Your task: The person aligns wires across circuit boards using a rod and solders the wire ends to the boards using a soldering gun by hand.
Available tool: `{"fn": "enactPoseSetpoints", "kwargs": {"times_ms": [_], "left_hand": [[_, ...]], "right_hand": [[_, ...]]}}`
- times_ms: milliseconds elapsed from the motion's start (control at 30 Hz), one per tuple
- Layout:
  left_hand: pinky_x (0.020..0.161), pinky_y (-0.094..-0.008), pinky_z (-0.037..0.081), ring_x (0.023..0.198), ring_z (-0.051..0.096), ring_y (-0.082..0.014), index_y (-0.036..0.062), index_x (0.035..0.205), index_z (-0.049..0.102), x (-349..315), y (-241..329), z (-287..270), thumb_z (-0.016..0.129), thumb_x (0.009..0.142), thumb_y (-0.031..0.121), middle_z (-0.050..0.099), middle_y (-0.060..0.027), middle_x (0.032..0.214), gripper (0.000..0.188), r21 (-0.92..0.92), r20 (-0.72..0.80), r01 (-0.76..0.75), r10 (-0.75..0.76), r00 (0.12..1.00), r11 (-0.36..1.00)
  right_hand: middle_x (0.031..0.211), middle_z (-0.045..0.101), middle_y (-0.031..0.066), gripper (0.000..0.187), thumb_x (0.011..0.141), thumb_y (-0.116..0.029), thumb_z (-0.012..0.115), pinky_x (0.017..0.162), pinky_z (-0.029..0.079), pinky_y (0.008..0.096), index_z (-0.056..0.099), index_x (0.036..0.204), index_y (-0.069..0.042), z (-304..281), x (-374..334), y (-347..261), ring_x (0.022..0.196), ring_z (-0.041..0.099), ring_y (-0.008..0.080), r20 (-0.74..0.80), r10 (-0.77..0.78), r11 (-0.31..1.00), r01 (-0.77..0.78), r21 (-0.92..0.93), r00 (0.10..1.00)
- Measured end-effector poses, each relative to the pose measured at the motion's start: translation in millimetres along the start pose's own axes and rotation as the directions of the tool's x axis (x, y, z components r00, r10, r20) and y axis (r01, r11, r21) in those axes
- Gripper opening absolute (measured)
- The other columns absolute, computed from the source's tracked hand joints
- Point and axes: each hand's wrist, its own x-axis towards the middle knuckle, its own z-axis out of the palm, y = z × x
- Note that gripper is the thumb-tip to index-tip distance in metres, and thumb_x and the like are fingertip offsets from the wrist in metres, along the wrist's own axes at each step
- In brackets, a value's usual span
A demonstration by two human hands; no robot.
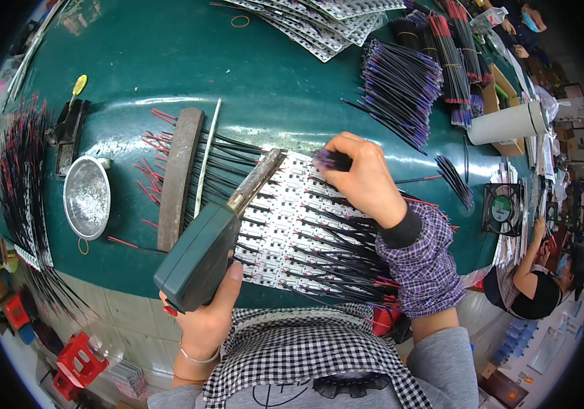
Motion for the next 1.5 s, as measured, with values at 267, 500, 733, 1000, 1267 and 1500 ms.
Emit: {"fn": "enactPoseSetpoints", "kwargs": {"times_ms": [267,500,733,1000,1267,1500], "left_hand": [[0.048,-0.0235,0.041,0.058,0.055,-0.0101,-0.0081,0.116,0.064,2,-7,-6,0.071,0.083,-0.009,0.07,-0.0137,0.101,0.034,-0.007,0.014,-0.057,0.057,0.998,0.998],[0.049,-0.0224,0.042,0.059,0.055,-0.0083,-0.0063,0.12,0.065,-4,-15,-15,0.073,0.083,-0.009,0.071,-0.0132,0.104,0.038,0.099,0.041,-0.151,0.147,0.988,0.984],[0.051,-0.0219,0.043,0.061,0.056,-0.0074,-0.0052,0.123,0.064,-6,-25,-20,0.074,0.083,-0.009,0.072,-0.0125,0.107,0.042,0.092,0.045,-0.146,0.142,0.989,0.985],[0.05,-0.0209,0.042,0.061,0.056,-0.0065,-0.005,0.121,0.066,-1,-15,-15,0.075,0.082,-0.008,0.073,-0.0121,0.106,0.041,0.071,0.076,-0.077,0.072,0.994,0.994],[0.066,-0.0252,0.049,0.075,0.06,-0.0111,-0.0047,0.101,0.07,9,0,1,0.078,0.079,-0.001,0.066,-0.0062,0.092,0.023,0.08,0.132,-0.099,0.088,0.987,0.992],[0.064,-0.0269,0.048,0.075,0.06,-0.0131,-0.0054,0.098,0.069,13,-6,6,0.075,0.079,-0.008,0.064,-0.0087,0.091,0.02,0.07,0.187,-0.119,0.104,0.977,0.99]], "right_hand": [[0.091,0.057,0.012,0.008,0.094,0.002,0.064,0.073,0.049,0.0333,0.064,0.102,0.002,-82,-32,-63,0.081,0.059,0.0242,-0.475,-0.313,0.949,0.253,-0.188,0.822],[0.09,0.059,0.0117,0.017,0.087,0.004,0.068,0.074,0.048,0.0331,0.068,0.104,0.002,-7,-23,-25,0.082,0.06,0.0235,-0.07,-0.173,0.984,0.176,0.028,0.982],[0.09,0.065,0.0135,0.014,0.08,-0.002,0.078,0.07,0.05,0.0386,0.071,0.093,0.001,10,-25,-17,0.078,0.065,0.0295,-0.056,0.124,0.989,-0.119,0.086,0.991],[0.09,0.065,0.0139,0.018,0.079,-0.009,0.077,0.072,0.051,0.04,0.071,0.092,0.001,14,-26,-20,0.079,0.065,0.032,-0.054,0.151,0.988,-0.149,0.036,0.987],[0.091,0.062,0.0143,0.021,0.074,-0.01,0.075,0.075,0.051,0.0428,0.07,0.091,0.001,19,-24,-21,0.083,0.065,0.0348,-0.063,0.16,0.987,-0.162,-0.019,0.985],[0.09,0.061,0.0136,0.019,0.074,-0.01,0.074,0.074,0.05,0.0437,0.069,0.089,0.001,23,-23,-21,0.083,0.063,0.0356,-0.082,0.164,0.986,-0.166,-0.015,0.983]]}}
